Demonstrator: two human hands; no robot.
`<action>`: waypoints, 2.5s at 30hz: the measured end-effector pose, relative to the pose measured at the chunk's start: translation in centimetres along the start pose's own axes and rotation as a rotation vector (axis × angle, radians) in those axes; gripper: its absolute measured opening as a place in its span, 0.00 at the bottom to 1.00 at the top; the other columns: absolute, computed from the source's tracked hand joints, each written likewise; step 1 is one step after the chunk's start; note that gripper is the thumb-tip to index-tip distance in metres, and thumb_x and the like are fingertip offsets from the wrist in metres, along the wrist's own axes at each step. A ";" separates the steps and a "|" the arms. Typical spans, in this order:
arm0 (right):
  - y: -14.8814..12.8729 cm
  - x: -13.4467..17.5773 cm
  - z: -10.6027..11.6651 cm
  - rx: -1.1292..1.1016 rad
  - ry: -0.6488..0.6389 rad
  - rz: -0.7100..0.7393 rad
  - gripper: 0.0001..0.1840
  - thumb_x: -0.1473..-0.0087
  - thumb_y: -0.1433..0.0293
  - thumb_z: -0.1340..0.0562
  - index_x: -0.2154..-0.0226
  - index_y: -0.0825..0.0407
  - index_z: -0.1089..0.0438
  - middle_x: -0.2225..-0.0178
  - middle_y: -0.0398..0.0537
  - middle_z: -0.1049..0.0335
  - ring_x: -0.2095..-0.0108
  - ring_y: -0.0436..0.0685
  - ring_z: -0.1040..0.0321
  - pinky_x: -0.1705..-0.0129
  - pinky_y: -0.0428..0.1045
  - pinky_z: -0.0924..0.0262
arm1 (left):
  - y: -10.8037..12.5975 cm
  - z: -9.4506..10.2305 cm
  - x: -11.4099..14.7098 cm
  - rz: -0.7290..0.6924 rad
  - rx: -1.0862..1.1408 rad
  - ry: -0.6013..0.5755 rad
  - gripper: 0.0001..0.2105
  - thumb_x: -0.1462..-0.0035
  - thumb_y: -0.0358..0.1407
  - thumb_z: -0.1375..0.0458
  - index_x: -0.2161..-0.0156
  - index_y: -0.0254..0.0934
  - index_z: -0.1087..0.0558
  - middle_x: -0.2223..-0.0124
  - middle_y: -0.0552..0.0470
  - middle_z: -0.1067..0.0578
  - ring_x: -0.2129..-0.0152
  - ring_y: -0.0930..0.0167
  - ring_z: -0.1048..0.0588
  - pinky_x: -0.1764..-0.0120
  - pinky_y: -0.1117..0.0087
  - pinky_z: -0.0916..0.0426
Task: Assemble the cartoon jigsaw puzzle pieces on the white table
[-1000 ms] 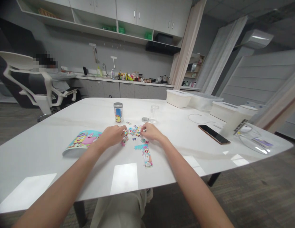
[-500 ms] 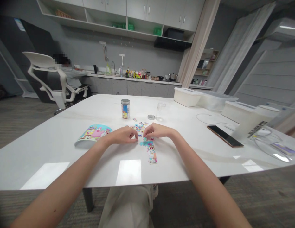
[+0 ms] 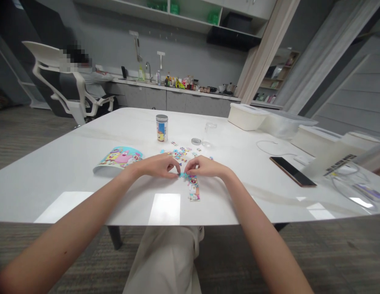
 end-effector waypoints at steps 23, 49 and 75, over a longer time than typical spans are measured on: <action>-0.1 0.0 -0.7 0.034 -0.035 -0.036 0.08 0.54 0.70 0.40 0.69 0.54 0.27 0.73 0.44 0.29 0.74 0.50 0.36 0.72 0.45 0.44 | 0.5 -0.3 -0.3 -0.073 0.005 0.013 0.09 0.49 0.36 0.41 0.64 0.40 0.21 0.82 0.60 0.38 0.82 0.77 0.38 0.71 0.74 0.45; 0.3 0.7 -0.5 0.109 -0.092 -0.072 0.05 0.53 0.70 0.40 0.72 0.53 0.29 0.77 0.42 0.33 0.75 0.49 0.41 0.73 0.45 0.48 | 1.9 -0.7 -0.9 -0.083 -0.076 0.068 0.06 0.49 0.35 0.40 0.66 0.40 0.21 0.78 0.57 0.30 0.81 0.77 0.36 0.73 0.75 0.46; 0.8 0.2 -0.7 0.114 -0.080 -0.096 0.04 0.53 0.71 0.40 0.70 0.53 0.33 0.75 0.44 0.34 0.74 0.51 0.40 0.73 0.46 0.45 | 2.4 -0.7 -0.7 -0.153 -0.040 0.031 0.10 0.48 0.32 0.43 0.63 0.43 0.20 0.80 0.57 0.29 0.84 0.78 0.39 0.73 0.74 0.46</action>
Point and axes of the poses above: each hand's wrist, its own x-axis away from the middle knuckle, its own z-axis out of the back of the hand, y = z × x, the point moved 5 cm from there along -x, towards the middle knuckle
